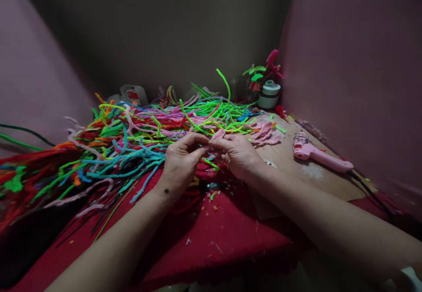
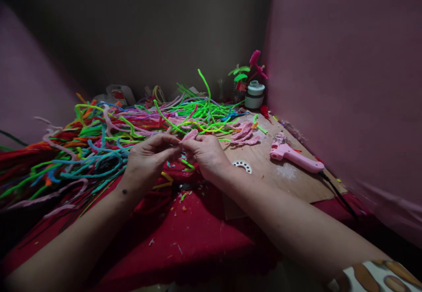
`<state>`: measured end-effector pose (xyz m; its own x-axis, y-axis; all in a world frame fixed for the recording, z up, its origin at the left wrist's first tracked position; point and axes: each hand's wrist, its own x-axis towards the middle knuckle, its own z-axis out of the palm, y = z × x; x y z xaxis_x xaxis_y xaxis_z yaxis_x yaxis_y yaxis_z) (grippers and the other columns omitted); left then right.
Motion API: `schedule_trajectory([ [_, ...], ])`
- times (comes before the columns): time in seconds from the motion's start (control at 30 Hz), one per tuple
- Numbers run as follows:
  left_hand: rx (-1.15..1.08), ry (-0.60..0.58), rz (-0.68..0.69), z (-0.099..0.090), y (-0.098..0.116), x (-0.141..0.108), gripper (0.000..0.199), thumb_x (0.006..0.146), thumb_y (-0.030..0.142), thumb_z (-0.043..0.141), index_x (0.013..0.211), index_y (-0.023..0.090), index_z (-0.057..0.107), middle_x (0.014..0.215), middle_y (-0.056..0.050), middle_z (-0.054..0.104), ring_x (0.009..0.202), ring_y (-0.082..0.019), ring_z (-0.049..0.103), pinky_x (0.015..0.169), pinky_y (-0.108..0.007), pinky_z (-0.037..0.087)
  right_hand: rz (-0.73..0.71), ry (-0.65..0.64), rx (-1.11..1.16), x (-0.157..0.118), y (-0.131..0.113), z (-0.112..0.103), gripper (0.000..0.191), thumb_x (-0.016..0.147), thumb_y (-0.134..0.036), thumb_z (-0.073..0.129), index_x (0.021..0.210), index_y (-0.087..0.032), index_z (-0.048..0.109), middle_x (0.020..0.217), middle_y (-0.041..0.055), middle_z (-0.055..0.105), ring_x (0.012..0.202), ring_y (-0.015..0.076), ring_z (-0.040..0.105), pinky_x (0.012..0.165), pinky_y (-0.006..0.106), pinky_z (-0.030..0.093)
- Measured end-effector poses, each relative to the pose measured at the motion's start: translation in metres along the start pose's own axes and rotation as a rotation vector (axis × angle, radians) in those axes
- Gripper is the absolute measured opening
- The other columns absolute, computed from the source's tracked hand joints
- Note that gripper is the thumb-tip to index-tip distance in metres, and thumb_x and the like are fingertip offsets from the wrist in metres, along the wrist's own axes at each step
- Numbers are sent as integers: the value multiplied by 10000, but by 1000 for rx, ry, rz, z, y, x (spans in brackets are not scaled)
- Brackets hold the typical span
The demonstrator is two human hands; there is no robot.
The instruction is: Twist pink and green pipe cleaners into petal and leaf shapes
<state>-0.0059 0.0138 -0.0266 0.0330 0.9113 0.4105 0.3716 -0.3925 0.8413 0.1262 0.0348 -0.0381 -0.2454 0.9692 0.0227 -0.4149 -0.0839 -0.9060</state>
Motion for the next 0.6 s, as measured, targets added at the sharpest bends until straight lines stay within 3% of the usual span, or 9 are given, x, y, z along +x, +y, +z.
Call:
schedule_trajectory([
  [0.17,571,-1,710,-6,-15,1,195,846,158,458,863,166,653,844,-62,660,781,-146,587,721,-255,462,-4,-54,48,3,1,-4,138,576,-157,614,510,-139,494,489,-50,420,459,53,338,451,229,232],
  [0.23,705,-31,870,-9,-15,1,226,850,143,438,903,158,657,912,-96,667,832,-168,589,756,-287,461,-20,-96,71,5,1,-5,146,581,-154,607,494,-143,491,478,-49,414,460,58,338,452,234,233],
  [0.27,711,-35,880,-10,-12,1,223,845,142,443,903,156,657,923,-102,666,842,-173,588,763,-294,459,-24,-105,78,5,1,-5,140,584,-156,609,500,-144,498,481,-47,420,462,61,343,454,237,238],
  [0.33,606,-25,746,-11,-4,1,185,828,155,474,855,155,657,888,-88,663,827,-168,588,758,-287,458,-25,-105,74,6,0,-5,112,593,-167,619,538,-146,523,501,-43,440,475,68,357,465,239,254],
  [0.43,242,-23,240,-12,6,3,142,801,235,534,776,147,643,742,-43,640,711,-143,582,677,-254,461,-61,-93,-11,4,-1,-4,101,616,-187,630,584,-147,543,514,-46,438,489,70,355,482,239,258],
  [0.5,-41,-103,-77,-15,7,7,191,781,313,568,761,139,644,702,-32,632,645,-134,575,622,-246,457,-108,-76,-105,1,-3,-3,121,639,-215,633,590,-140,551,512,-46,436,487,67,341,488,242,251],
  [0.6,-277,-272,-303,-19,2,12,244,732,362,628,685,123,641,643,-23,612,572,-114,547,575,-232,430,-172,-99,-190,-3,-5,-2,134,667,-242,622,620,-127,571,546,-41,459,509,65,343,513,244,257],
])
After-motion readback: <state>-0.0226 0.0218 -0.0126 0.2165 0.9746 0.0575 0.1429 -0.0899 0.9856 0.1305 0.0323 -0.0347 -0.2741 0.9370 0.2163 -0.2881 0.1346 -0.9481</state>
